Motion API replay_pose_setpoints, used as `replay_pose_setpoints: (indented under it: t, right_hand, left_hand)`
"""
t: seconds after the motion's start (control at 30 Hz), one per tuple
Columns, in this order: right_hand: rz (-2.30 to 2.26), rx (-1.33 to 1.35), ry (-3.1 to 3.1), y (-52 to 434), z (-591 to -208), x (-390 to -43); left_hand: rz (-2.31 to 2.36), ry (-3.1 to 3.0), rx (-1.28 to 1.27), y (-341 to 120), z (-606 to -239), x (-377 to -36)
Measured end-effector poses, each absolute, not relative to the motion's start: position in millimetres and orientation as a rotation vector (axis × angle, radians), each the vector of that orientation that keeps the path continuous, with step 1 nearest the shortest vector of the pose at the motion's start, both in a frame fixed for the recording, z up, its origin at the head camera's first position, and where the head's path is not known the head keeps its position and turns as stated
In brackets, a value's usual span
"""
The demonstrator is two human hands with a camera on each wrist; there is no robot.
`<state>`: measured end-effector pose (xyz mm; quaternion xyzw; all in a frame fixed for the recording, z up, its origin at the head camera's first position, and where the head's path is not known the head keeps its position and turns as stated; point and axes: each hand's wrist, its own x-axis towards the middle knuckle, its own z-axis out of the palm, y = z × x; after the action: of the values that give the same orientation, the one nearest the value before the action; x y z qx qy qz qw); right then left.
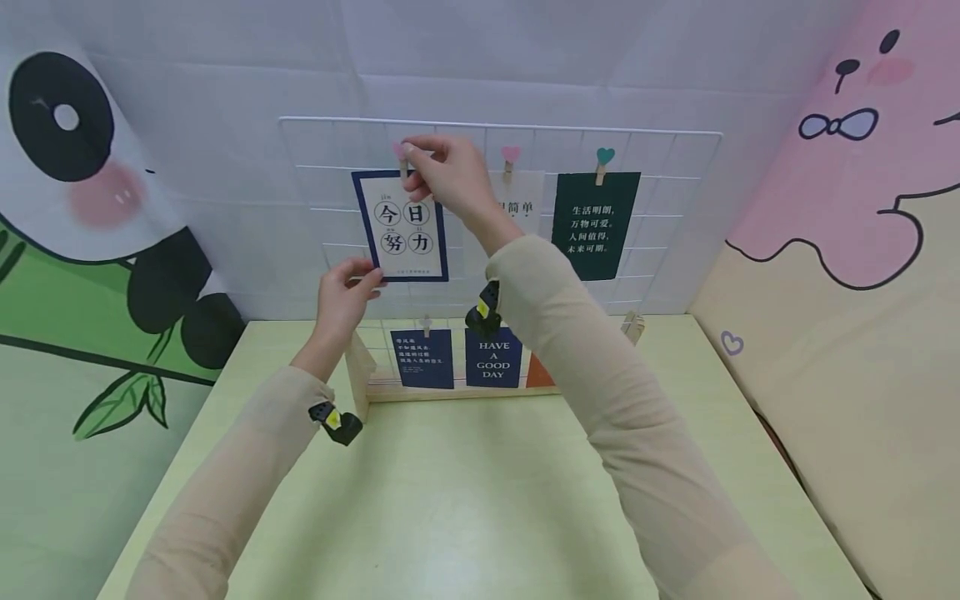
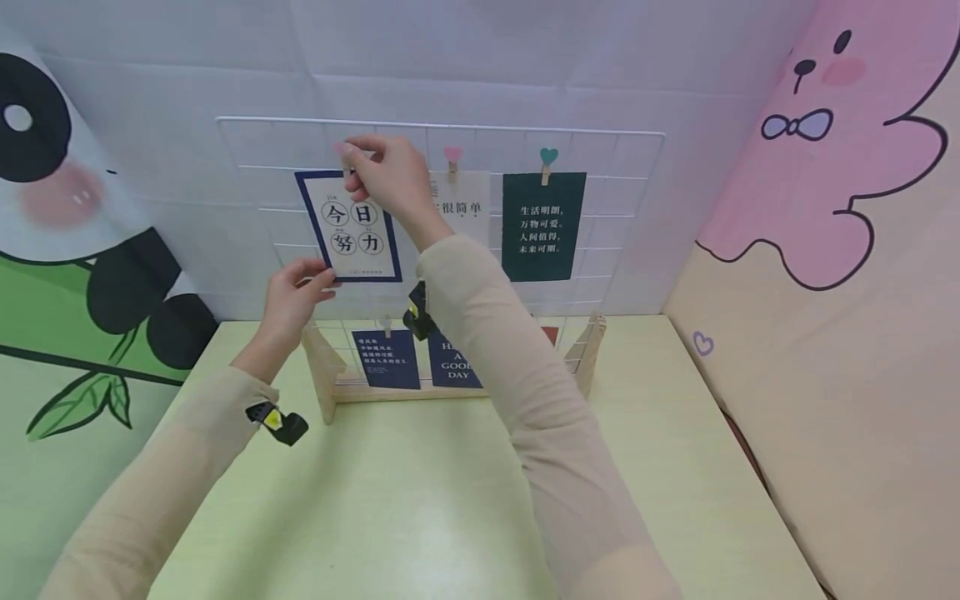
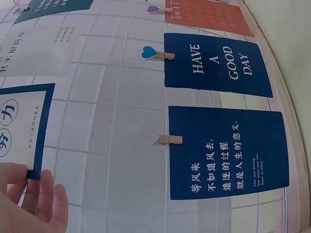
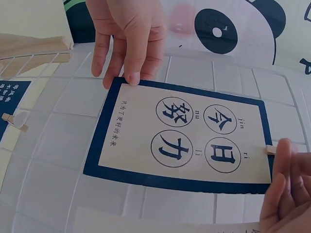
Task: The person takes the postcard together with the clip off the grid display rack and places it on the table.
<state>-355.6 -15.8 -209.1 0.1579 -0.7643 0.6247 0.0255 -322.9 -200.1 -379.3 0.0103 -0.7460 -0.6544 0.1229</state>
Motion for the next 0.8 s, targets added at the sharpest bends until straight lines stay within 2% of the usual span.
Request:
replay_pose_setpoints:
  t: [0.2,0.33,0.47,0.63,0.8]
  right_hand:
    - [1.89,0.525,-2.315,-20,-221,-382]
    - [1.875,0.513,-2.311,-21,-221,-385]
    - [1.874,0.474,-2.336,-19,-209,-367]
    - [1.89,0.406,-2.358,-17,-194,-341]
    - [1.8,0.407,-2.337,-20,-209,-362]
  left_hand:
    - [-1.772,-2.175,-0.003,-219,-429,-368]
    - [-1.875,-2.166,0.037,-213,-407,-351]
    - [-1.966,-2.15,0.04,-198,-372,-317]
    - [-1.943,-2.165,0.069,-199,-379,-322]
    - [-1.868,-2.2,0.043,-213,-405,-346]
